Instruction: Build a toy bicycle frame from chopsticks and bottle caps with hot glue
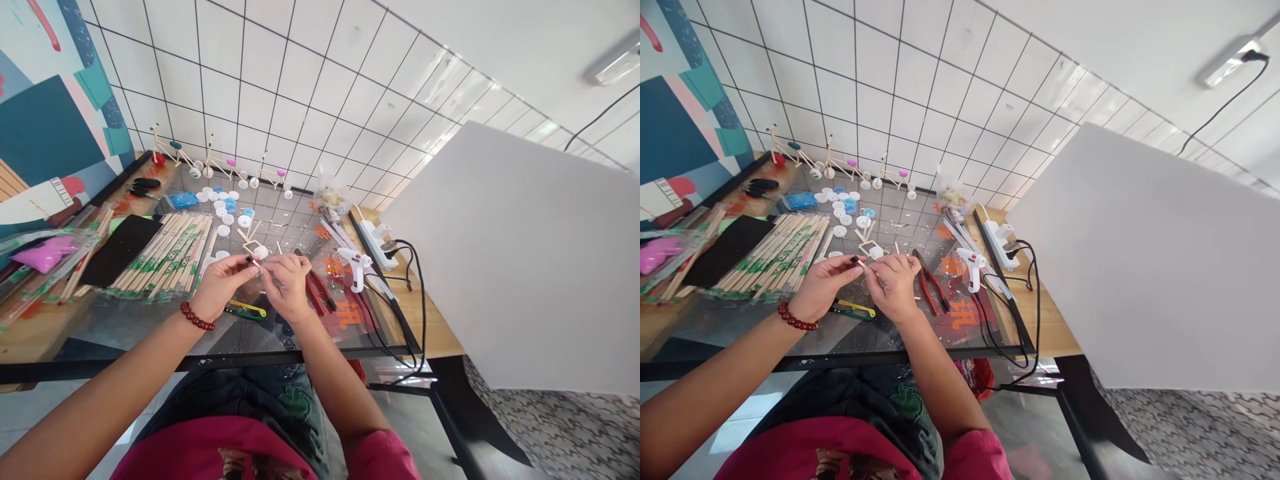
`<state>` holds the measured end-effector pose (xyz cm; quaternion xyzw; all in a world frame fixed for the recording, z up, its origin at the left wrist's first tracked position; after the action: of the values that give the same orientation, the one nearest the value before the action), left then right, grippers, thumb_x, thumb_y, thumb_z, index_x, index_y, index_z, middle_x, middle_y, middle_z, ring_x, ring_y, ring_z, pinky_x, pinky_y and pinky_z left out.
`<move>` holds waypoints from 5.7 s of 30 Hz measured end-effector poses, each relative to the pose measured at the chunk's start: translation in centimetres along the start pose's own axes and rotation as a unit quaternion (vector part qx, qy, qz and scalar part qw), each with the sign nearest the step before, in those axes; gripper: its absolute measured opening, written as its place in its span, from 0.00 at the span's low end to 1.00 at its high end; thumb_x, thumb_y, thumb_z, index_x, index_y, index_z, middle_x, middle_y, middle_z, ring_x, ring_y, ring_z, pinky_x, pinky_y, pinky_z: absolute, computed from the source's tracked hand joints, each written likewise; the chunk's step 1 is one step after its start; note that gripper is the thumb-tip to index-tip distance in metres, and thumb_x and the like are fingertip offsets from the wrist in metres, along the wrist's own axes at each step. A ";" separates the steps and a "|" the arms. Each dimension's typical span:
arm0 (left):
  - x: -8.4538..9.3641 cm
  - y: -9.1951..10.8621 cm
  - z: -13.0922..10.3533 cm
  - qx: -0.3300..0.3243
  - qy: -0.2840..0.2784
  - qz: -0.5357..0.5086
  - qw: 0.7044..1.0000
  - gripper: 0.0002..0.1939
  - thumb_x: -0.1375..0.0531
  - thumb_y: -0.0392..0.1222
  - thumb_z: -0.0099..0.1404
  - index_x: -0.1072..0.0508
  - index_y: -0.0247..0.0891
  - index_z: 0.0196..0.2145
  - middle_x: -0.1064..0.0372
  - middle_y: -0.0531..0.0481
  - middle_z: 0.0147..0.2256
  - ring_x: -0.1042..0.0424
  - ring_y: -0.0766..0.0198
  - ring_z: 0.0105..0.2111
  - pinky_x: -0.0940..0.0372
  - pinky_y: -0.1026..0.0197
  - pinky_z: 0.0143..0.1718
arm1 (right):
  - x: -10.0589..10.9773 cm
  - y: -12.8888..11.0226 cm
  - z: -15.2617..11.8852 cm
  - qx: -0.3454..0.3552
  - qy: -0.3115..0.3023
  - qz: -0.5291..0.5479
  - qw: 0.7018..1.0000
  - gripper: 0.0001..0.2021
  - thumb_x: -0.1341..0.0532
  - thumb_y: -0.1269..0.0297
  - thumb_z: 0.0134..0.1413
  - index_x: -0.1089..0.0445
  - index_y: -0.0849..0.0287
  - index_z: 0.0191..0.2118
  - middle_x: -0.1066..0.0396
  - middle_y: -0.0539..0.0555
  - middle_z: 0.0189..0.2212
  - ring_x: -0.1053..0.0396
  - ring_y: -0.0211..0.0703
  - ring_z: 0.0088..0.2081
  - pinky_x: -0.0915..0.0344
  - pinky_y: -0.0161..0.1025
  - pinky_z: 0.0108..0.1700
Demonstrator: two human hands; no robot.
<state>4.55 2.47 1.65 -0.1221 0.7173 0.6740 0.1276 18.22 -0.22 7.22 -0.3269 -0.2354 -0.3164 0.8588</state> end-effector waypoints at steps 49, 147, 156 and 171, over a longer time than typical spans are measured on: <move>0.6 -1.4 0.1 0.083 0.018 -0.058 0.995 0.18 0.23 0.45 0.37 0.21 0.36 0.25 0.25 0.50 0.28 0.27 0.64 0.28 0.30 0.60 0.34 | -2.0 3.4 -0.2 -0.200 -0.047 0.297 0.932 0.07 0.36 0.59 0.54 0.24 0.56 0.32 0.25 0.51 0.29 0.29 0.42 0.33 0.31 0.39 0.41; 2.9 -2.6 0.8 0.104 0.104 -0.141 0.979 0.12 0.26 0.38 0.48 0.25 0.33 0.23 0.25 0.48 0.24 0.22 0.63 0.29 0.25 0.64 0.33 | 4.4 6.1 -7.6 -0.211 0.074 0.048 0.974 0.16 0.41 0.56 0.61 0.31 0.60 0.49 0.23 0.59 0.39 0.25 0.48 0.39 0.28 0.43 0.42; 3.1 -1.9 0.9 0.083 0.119 -0.124 0.982 0.14 0.25 0.37 0.44 0.23 0.33 0.28 0.22 0.47 0.28 0.23 0.64 0.27 0.27 0.65 0.30 | 2.6 3.6 -8.0 -0.104 -0.018 0.042 0.994 0.14 0.43 0.62 0.63 0.33 0.56 0.53 0.25 0.59 0.45 0.25 0.49 0.43 0.27 0.44 0.44; 2.5 -2.0 0.8 0.082 0.089 -0.104 0.987 0.16 0.24 0.39 0.41 0.23 0.33 0.27 0.21 0.46 0.30 0.23 0.64 0.27 0.28 0.65 0.29 | 2.3 2.8 -7.6 -0.077 -0.037 0.021 0.996 0.15 0.44 0.63 0.64 0.34 0.56 0.55 0.25 0.59 0.46 0.26 0.50 0.46 0.29 0.47 0.49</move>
<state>2.95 3.14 -1.10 -0.2440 0.7624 0.5821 0.1425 23.27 -4.88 2.28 -0.4089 -0.2350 -0.3030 0.8281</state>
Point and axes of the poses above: each hand's wrist, its own z-axis towards the middle knuckle, its own x-axis out of the back of the hand, y = z × x, the point moved 9 cm from there along z, towards the middle knuckle
